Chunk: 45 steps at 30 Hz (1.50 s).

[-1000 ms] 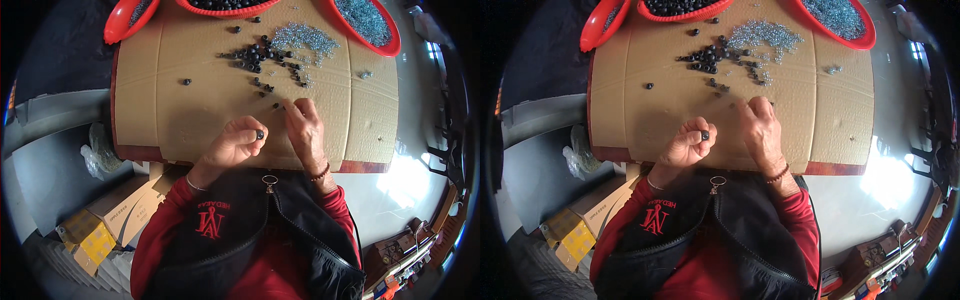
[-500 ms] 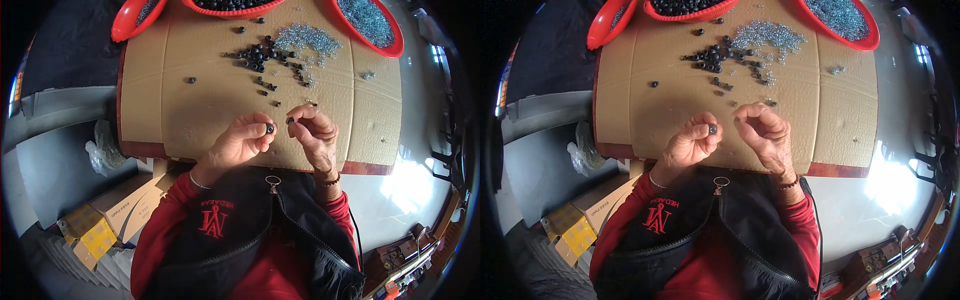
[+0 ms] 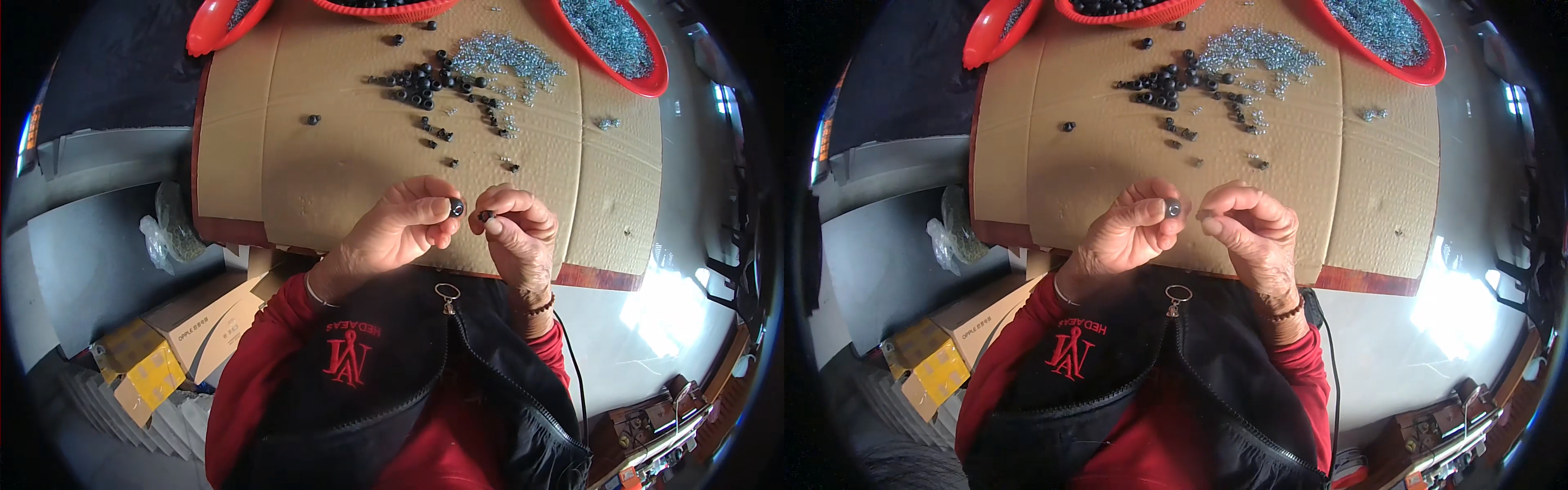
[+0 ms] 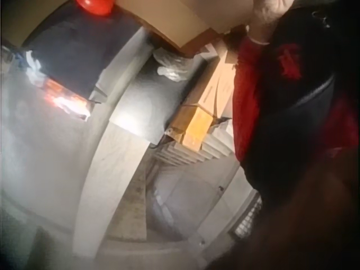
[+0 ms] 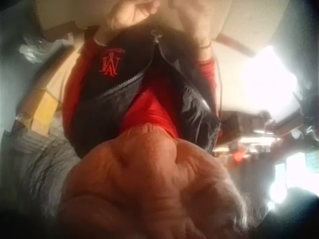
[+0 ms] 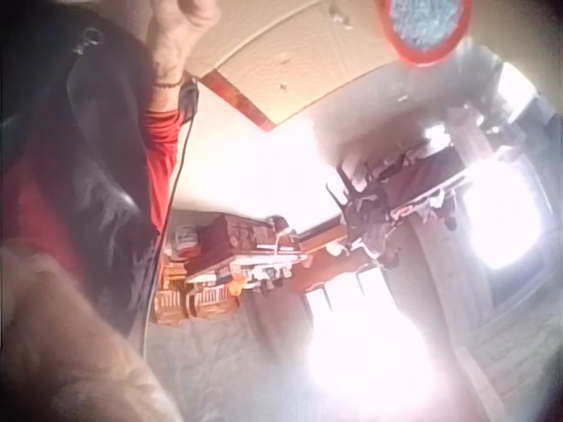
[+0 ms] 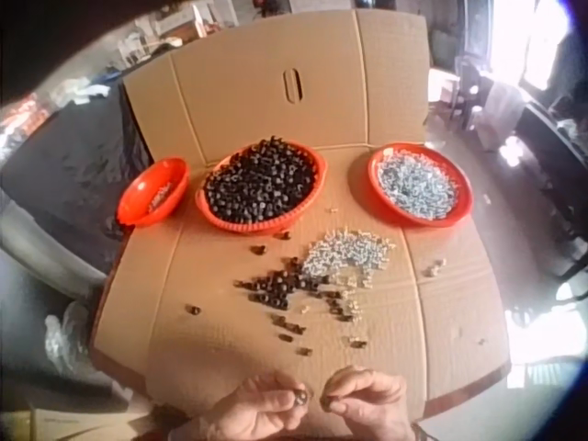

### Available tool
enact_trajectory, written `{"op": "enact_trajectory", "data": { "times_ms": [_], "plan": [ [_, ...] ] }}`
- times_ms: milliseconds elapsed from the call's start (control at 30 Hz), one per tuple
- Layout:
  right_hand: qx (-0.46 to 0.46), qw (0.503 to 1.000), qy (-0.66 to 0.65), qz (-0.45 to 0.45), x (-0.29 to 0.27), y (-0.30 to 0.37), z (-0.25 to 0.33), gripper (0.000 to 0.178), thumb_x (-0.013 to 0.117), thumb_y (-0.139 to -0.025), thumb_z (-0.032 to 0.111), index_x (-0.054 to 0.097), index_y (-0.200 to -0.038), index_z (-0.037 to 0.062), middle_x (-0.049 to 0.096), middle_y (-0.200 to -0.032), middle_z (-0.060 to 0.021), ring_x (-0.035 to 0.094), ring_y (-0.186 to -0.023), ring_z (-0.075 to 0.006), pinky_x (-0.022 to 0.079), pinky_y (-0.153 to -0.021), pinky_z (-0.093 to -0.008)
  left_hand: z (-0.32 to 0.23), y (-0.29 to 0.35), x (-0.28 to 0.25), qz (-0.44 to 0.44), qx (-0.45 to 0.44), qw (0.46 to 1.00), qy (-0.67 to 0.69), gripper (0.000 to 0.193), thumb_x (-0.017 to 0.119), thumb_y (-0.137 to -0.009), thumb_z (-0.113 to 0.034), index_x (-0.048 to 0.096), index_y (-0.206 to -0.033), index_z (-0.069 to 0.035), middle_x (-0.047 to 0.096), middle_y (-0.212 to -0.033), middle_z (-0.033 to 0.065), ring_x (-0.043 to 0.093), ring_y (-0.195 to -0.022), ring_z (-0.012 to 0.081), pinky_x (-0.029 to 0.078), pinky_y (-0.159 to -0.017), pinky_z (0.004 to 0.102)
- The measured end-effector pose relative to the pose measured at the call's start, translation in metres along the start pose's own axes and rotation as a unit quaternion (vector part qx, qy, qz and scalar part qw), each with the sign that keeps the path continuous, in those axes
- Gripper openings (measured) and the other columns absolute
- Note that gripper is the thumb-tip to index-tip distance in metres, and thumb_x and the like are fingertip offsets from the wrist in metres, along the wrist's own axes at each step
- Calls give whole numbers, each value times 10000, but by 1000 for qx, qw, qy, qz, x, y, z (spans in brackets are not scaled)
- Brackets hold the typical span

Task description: Manually assembling small plastic components by inserting metal pins into them at a workbench.

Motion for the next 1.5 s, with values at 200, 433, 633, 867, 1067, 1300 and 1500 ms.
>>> {"op": "enact_trajectory", "data": {
  "times_ms": [200,433,633,867,1067,1300,1500],
  "plan": [
    [-70,994,80,13,7,2,9,133,622,-733,-29,593,-862,-14,544,-844,-106,515,-760,-182,431,-678,-290,2,1,4,-10,6,1000,-27,139,572,-830,-66,575,-960,-16,603,-836,60,579,-711,134,476,-595,250],
    [-203,935,290,-24,19,6,27,147,668,-672,-41,599,-800,-19,560,-821,-101,507,-762,-194,408,-664,-282,1,2,7,-28,-7,999,-33,144,583,-830,-81,576,-960,-20,607,-840,51,587,-733,118,490,-610,235],
    [-252,901,354,-13,24,7,29,159,673,-649,-57,605,-788,-23,564,-794,-97,514,-732,-200,411,-631,-283,1,2,8,-49,-4,996,-68,144,605,-817,-91,580,-946,-32,610,-821,40,590,-732,108,491,-607,233],
    [-252,884,393,-11,26,6,27,174,663,-635,-94,602,-788,-36,560,-778,-107,522,-705,-195,414,-590,-272,-2,4,10,-71,14,992,-102,145,623,-803,-76,580,-934,-29,610,-817,45,593,-736,117,489,-612,241],
    [-257,878,404,-16,31,5,24,199,648,-631,-127,602,-803,-38,568,-766,-114,530,-656,-187,417,-569,-270,-11,5,11,-59,86,978,-182,128,616,-801,-43,578,-919,-8,609,-811,71,588,-715,132,494,-613,255],
    [-209,904,372,5,25,6,22,167,647,-666,-100,603,-813,-34,575,-776,-120,543,-674,-187,424,-587,-257,-13,7,5,-60,85,974,-200,139,611,-799,-24,576,-930,7,609,-826,80,581,-698,128,493,-610,255],
    [53,987,144,51,21,-6,12,256,697,-688,6,620,-929,-33,541,-827,-59,513,-789,-136,418,-639,-256,-26,3,6,-49,23,962,-268,436,680,-723,-55,497,-1114,3,614,-832,78,596,-761,134,499,-588,245]
  ]
}}
Point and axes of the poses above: each hand's wrist, its own y-axis away from the middle knuckle, its own x-axis out of the palm, z = x × y, the point moved 4 cm from there along -y, towards the middle knuckle
